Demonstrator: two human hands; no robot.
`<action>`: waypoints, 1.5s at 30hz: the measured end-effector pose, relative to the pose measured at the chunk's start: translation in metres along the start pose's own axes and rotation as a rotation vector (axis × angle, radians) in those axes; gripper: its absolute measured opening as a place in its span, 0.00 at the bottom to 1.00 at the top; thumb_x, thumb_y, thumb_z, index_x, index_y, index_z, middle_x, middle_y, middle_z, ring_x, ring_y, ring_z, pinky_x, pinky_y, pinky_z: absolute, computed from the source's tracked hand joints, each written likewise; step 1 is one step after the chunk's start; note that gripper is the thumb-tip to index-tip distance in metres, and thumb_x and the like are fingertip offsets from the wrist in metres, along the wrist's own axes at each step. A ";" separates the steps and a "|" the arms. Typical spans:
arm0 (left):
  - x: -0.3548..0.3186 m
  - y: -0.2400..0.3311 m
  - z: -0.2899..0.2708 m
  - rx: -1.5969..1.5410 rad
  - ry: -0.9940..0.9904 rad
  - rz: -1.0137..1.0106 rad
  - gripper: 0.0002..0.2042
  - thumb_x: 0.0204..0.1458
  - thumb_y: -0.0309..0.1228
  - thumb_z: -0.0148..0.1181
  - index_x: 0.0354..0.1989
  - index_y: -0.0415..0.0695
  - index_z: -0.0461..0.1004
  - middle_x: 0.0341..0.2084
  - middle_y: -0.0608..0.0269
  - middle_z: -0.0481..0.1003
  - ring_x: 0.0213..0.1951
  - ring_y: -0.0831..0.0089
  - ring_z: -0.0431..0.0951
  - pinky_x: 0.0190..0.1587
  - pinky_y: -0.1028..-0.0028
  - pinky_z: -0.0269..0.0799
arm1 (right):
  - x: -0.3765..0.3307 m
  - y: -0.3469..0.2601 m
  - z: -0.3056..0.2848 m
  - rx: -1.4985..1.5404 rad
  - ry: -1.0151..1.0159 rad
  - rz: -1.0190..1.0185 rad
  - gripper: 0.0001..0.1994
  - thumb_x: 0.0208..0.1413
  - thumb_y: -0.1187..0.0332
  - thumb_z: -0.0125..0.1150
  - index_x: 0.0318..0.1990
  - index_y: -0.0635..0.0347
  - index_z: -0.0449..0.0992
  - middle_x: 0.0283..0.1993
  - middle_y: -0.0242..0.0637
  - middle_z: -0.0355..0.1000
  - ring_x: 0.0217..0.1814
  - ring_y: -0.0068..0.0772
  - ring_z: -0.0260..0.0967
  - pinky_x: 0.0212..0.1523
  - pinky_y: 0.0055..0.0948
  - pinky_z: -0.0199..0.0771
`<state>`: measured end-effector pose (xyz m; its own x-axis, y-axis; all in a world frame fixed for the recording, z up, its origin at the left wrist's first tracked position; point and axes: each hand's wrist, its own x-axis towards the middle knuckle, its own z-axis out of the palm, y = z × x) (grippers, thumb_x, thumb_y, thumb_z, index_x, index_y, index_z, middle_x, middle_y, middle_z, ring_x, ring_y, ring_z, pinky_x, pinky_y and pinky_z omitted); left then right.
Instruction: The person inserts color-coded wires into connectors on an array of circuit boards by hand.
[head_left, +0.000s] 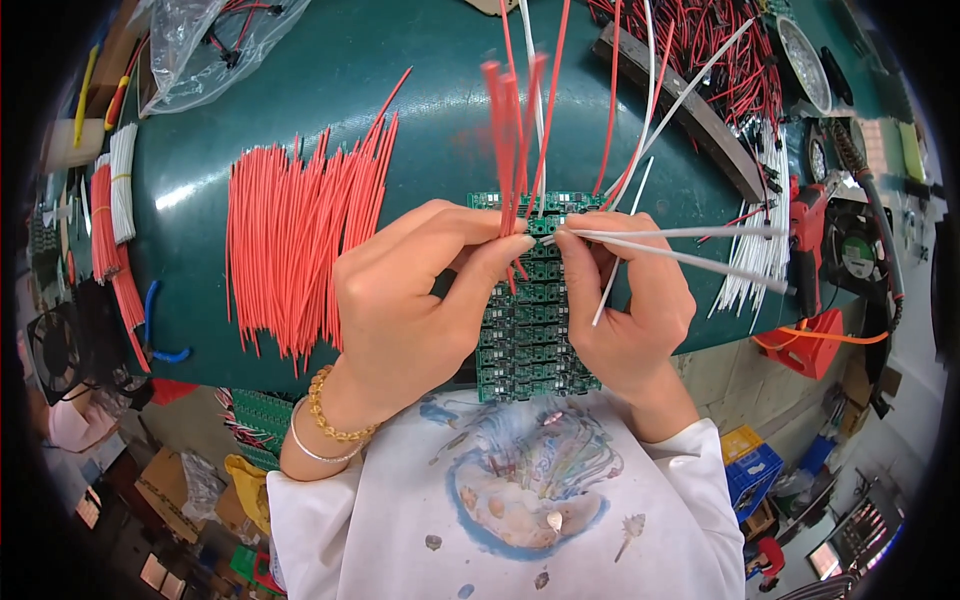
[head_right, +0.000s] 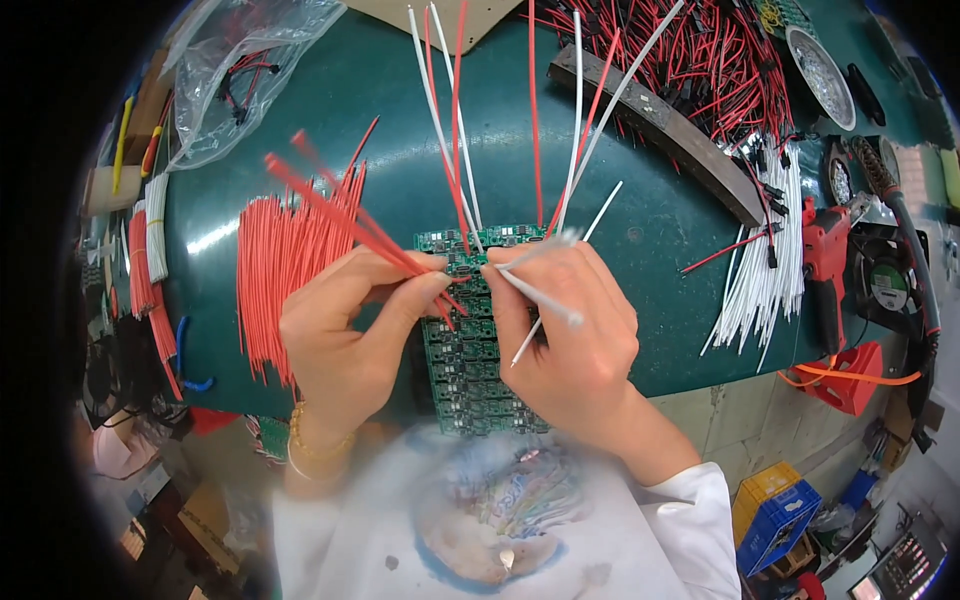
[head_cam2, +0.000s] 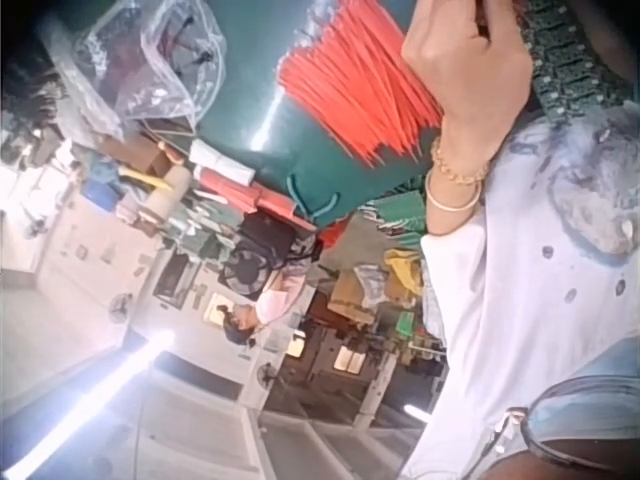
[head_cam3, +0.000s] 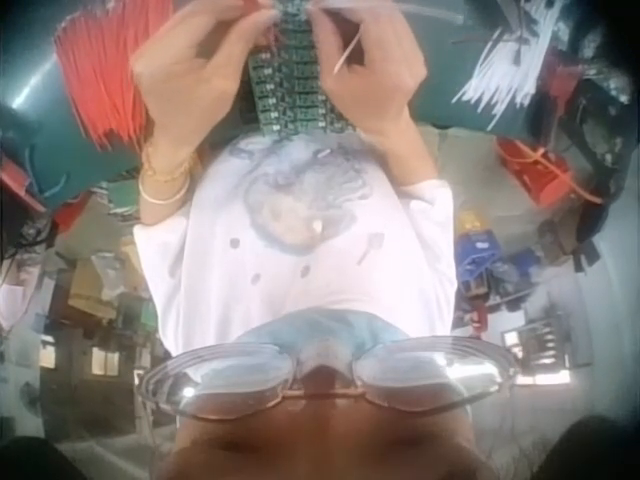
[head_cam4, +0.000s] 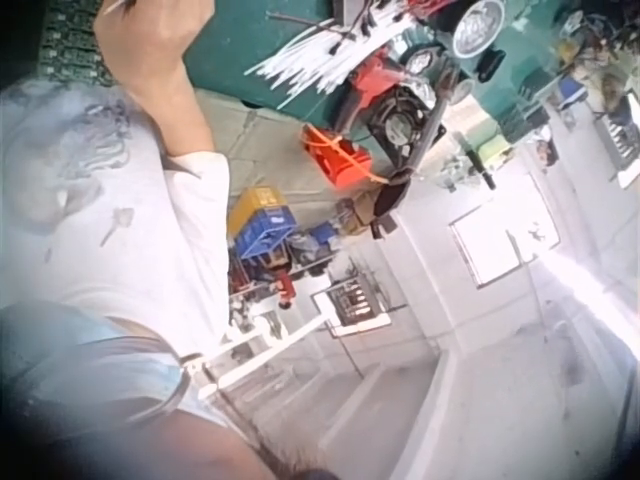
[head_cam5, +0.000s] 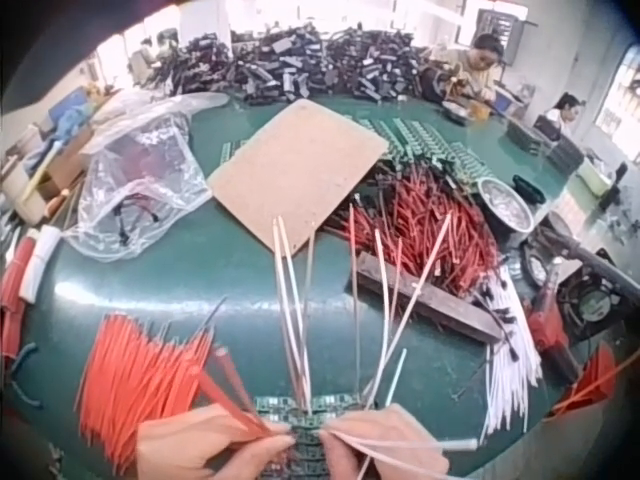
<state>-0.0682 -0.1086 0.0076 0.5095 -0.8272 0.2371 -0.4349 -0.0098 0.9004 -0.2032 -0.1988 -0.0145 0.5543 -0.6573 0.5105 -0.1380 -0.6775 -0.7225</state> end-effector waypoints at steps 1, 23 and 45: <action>0.000 0.000 0.001 0.002 0.001 0.001 0.04 0.44 0.18 0.66 0.29 0.32 0.78 0.23 0.56 0.78 0.23 0.72 0.78 0.23 0.78 0.70 | 0.001 0.001 0.000 0.002 0.001 -0.001 0.11 0.43 0.86 0.65 0.36 0.69 0.74 0.30 0.42 0.74 0.27 0.39 0.71 0.27 0.29 0.70; 0.009 0.010 0.044 0.100 0.057 0.106 0.05 0.42 0.20 0.68 0.27 0.38 0.77 0.20 0.61 0.75 0.18 0.73 0.74 0.19 0.78 0.66 | -0.004 0.020 -0.028 -0.024 0.135 0.024 0.10 0.44 0.85 0.66 0.35 0.69 0.75 0.29 0.42 0.74 0.24 0.36 0.68 0.24 0.26 0.66; 0.010 0.009 0.050 0.153 0.082 0.254 0.06 0.42 0.19 0.66 0.29 0.38 0.77 0.20 0.60 0.74 0.19 0.68 0.73 0.20 0.74 0.66 | -0.007 0.020 -0.031 -0.016 0.073 0.060 0.10 0.48 0.84 0.61 0.39 0.68 0.75 0.27 0.41 0.72 0.24 0.35 0.67 0.25 0.26 0.66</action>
<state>-0.1037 -0.1448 -0.0002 0.4262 -0.7657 0.4818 -0.6593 0.1018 0.7449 -0.2346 -0.2179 -0.0179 0.4833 -0.7188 0.4997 -0.1822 -0.6409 -0.7457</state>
